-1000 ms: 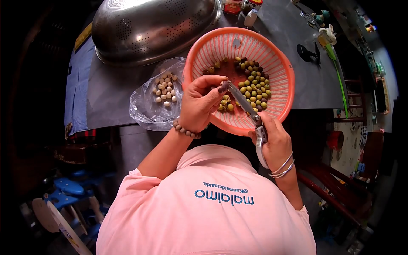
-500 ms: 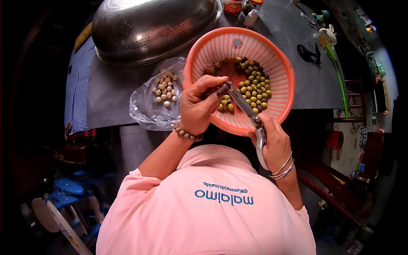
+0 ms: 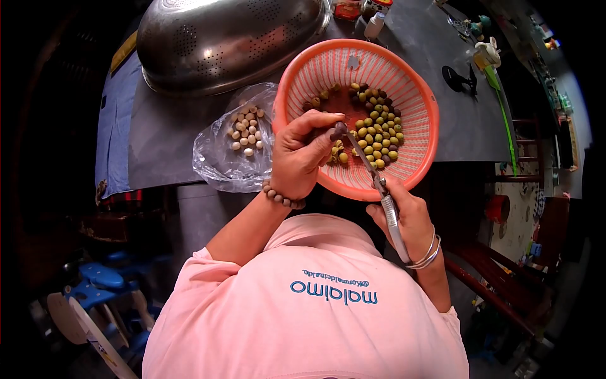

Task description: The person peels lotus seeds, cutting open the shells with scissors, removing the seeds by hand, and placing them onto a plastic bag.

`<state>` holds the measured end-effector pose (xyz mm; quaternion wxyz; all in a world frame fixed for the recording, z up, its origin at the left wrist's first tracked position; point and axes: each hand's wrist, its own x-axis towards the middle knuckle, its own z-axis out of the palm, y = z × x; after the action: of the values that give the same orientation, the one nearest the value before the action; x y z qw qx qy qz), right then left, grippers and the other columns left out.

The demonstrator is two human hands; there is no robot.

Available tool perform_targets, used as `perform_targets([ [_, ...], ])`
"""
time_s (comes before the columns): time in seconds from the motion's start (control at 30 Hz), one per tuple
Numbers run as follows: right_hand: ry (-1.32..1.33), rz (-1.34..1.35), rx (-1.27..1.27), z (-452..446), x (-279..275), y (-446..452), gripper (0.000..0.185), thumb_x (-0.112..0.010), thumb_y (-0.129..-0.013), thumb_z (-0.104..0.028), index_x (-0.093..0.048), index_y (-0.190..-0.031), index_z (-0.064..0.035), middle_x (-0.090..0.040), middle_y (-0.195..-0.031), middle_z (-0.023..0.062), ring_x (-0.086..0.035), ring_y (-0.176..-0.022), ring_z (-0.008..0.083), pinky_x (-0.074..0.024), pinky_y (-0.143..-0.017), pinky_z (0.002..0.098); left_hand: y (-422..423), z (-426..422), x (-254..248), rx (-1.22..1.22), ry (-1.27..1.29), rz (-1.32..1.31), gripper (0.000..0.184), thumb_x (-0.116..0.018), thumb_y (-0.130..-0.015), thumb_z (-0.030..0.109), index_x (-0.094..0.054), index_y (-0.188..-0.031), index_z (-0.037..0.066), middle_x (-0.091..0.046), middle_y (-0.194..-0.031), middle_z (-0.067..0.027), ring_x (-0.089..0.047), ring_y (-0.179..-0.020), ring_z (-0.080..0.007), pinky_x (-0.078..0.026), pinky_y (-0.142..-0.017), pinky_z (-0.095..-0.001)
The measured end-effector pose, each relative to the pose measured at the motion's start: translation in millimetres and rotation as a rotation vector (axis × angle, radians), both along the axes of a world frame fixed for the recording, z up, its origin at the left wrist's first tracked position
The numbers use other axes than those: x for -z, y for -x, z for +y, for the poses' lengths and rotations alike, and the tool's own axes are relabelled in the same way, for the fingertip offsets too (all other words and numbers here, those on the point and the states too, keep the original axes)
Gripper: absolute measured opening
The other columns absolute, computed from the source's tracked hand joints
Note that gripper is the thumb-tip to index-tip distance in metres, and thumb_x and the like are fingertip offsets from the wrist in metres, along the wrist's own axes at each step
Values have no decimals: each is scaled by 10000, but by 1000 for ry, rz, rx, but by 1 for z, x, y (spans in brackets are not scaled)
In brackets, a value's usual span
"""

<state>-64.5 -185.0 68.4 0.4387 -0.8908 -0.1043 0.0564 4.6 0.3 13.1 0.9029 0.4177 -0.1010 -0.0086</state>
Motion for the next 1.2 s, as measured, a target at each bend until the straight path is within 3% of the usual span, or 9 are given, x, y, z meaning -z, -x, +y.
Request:
perform_targets([
  [0.13,-46,150,10,0,-5,2,334,-659,-758,-23,-544,-1070,10,-499,-628,54,-475,-562,64,-427,-546,227,0,0,0,8,23,1,188,-573,-873,3,-608,-1057,-5,-511,-793,37,-380,-564,0,-273,-474,-152],
  [0.37,-178,338,-50,-1,-9,1,334,-658,-797,-91,-538,-1092,9,-472,-636,22,-437,-565,69,-391,-545,212,0,1,-3,-5,51,-7,184,-584,-867,1,-613,-1049,-7,-507,-788,37,-392,-561,1,-287,-470,-150],
  [0.53,-508,608,-48,1,-12,0,299,-646,-828,-123,-531,-1068,12,-403,-620,-59,-364,-555,27,-318,-500,181,-1,-1,-9,-59,58,-33,187,-586,-865,-9,-612,-1051,-8,-525,-792,33,-414,-562,-1,-291,-470,-146],
  [0.67,-572,674,-21,4,-14,-2,306,-644,-834,-132,-521,-1075,11,-383,-623,-77,-337,-553,14,-279,-483,173,-1,-1,-9,-59,85,-32,191,-579,-873,-1,-607,-1062,1,-541,-769,30,-420,-556,-4,-291,-463,-149],
  [0.77,-468,618,-43,3,-9,-7,343,-653,-816,-110,-506,-1103,8,-439,-635,-32,-399,-567,17,-331,-493,186,-2,-1,-5,-83,85,54,191,-577,-880,14,-599,-1069,9,-549,-739,30,-423,-548,-6,-295,-453,-152],
  [0.83,-90,255,-11,5,-5,-6,413,-679,-782,-97,-489,-1138,-13,-533,-694,57,-528,-594,99,-417,-530,249,-3,0,-2,-59,38,82,218,-545,-888,-1,-582,-1103,5,-581,-801,-4,-400,-542,-37,-309,-470,-163],
  [0.87,-90,255,-14,6,-5,-5,413,-679,-782,-97,-489,-1138,-13,-533,-694,57,-528,-594,99,-417,-530,249,-3,1,0,-62,38,81,218,-545,-888,-1,-582,-1103,5,-581,-801,-4,-400,-542,-37,-309,-470,-163],
  [0.97,165,-86,39,8,-1,-5,495,-725,-731,-140,-488,-1157,-52,-603,-861,166,-599,-726,350,-481,-614,384,-3,2,0,-23,77,40,209,-543,-895,17,-582,-1101,17,-589,-821,-11,-399,-537,-31,-306,-464,-159],
  [1.2,284,-196,63,4,4,-4,475,-720,-739,-153,-493,-1144,-52,-575,-848,158,-596,-715,353,-479,-606,403,-1,-1,-5,-12,110,124,181,-572,-895,67,-569,-1069,20,-611,-829,-16,-402,-519,-6,-307,-444,-155],
])
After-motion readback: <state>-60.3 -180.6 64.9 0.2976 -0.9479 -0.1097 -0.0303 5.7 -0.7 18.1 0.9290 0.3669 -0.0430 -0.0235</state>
